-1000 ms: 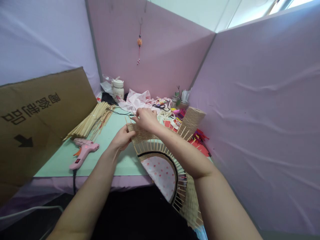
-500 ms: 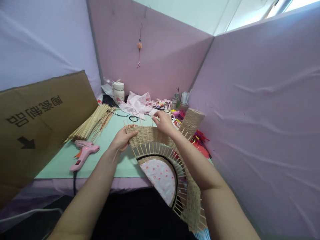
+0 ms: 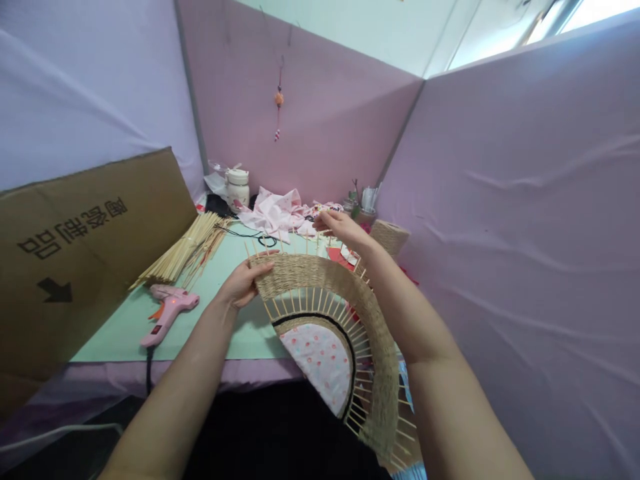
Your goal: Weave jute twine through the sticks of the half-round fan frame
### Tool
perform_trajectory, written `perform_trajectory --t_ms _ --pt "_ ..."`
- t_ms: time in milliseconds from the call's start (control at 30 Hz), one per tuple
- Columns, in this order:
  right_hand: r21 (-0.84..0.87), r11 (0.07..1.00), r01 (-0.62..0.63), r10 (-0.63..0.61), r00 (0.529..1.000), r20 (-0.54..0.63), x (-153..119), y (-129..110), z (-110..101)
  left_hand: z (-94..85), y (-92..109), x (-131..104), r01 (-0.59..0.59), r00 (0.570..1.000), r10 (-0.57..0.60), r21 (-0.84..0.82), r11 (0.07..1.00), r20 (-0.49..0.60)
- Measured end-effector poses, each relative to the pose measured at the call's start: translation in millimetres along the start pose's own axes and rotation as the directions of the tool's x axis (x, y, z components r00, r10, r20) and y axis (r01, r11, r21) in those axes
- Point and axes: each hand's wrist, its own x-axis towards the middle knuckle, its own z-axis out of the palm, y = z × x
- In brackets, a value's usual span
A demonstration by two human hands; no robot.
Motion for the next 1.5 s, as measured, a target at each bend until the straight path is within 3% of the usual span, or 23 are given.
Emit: perform_trajectory --t_ms 133,200,267,400,467,500,567,700,733,800,900,1000,1167,1300,1367,1500 --pt "0.107 0.988 -0.115 0.088 0.969 0.229 17.5 -9.9 -15.8 2.7 4.1 -6.7 -0.045 0.997 0.046 -0.009 0.999 0.061" --pt "0.113 0.982 -0.153 0.099 0.918 0.385 23.3 -17.0 -21.6 4.8 7.7 -15.4 -0.062 0.995 0.063 -0.019 0.998 0.079" --pt "0.074 0.982 -0.176 0.102 0.811 0.576 23.9 -27.1 -24.8 6.4 12.0 -27.4 -0.071 0.993 0.073 -0.025 0.997 0.09" --pt "-0.09 0.99 -0.106 0.132 0.515 0.847 6.6 -59.4 -27.8 7.5 23.2 -51.4 -0.095 0.989 0.099 -0.043 0.995 0.111" --pt "-0.152 0.988 -0.029 0.149 0.437 0.887 -7.6 -79.1 -33.6 8.0 32.0 -57.8 -0.127 0.986 0.133 -0.067 0.99 0.1" --pt "-0.177 0.984 0.003 0.158 0.431 0.888 -14.5 -88.5 -38.1 8.6 37.5 -58.8 -0.152 0.983 0.159 -0.082 0.985 0.09" --pt "-0.2 0.979 0.04 0.154 0.499 0.853 -26.7 -104.4 -48.3 11.3 50.3 -56.3 -0.202 0.974 0.211 -0.103 0.974 0.082" --pt "-0.022 0.998 0.063 -0.037 0.795 0.605 -44.0 -120.4 -49.1 23.4 75.4 -38.6 -0.239 0.947 0.258 -0.112 0.964 0.193" --pt "0.074 0.995 0.071 -0.1 0.846 0.523 -47.0 -121.3 -42.3 27.2 79.9 -33.2 -0.24 0.937 0.26 -0.112 0.964 0.232" --pt "0.282 0.957 0.067 -0.183 0.893 0.411 -50.4 -120.3 -23.0 33.6 86.4 -23.7 -0.237 0.919 0.261 -0.114 0.965 0.294" --pt "0.468 0.883 -0.039 -0.192 0.88 0.435 -46.8 -112.7 4.9 36.7 91.1 -15.6 -0.224 0.912 0.247 -0.108 0.969 0.329" --pt "0.421 0.905 -0.056 -0.153 0.881 0.448 -37.2 -103.0 15.8 31.8 92.6 -15.0 -0.206 0.916 0.232 -0.112 0.972 0.326" --pt "0.233 0.972 -0.004 -0.086 0.923 0.374 -36.1 -100.1 4.6 23.4 93.0 -19.7 -0.192 0.923 0.223 -0.126 0.973 0.312" --pt "0.111 0.994 -0.01 -0.044 0.877 0.478 -46.6 -107.1 -6.7 21.4 93.2 -20.5 -0.175 0.91 0.204 -0.111 0.978 0.361" --pt "0.101 0.995 -0.009 -0.043 0.865 0.5 -50.6 -109.4 -8.3 20.3 92.4 -18.9 -0.153 0.896 0.181 -0.101 0.983 0.405" --pt "0.193 0.977 -0.085 -0.015 0.884 0.467 -54.5 -109.8 -5.4 15.5 87.9 -11.4 -0.109 0.875 0.14 -0.092 0.99 0.464"
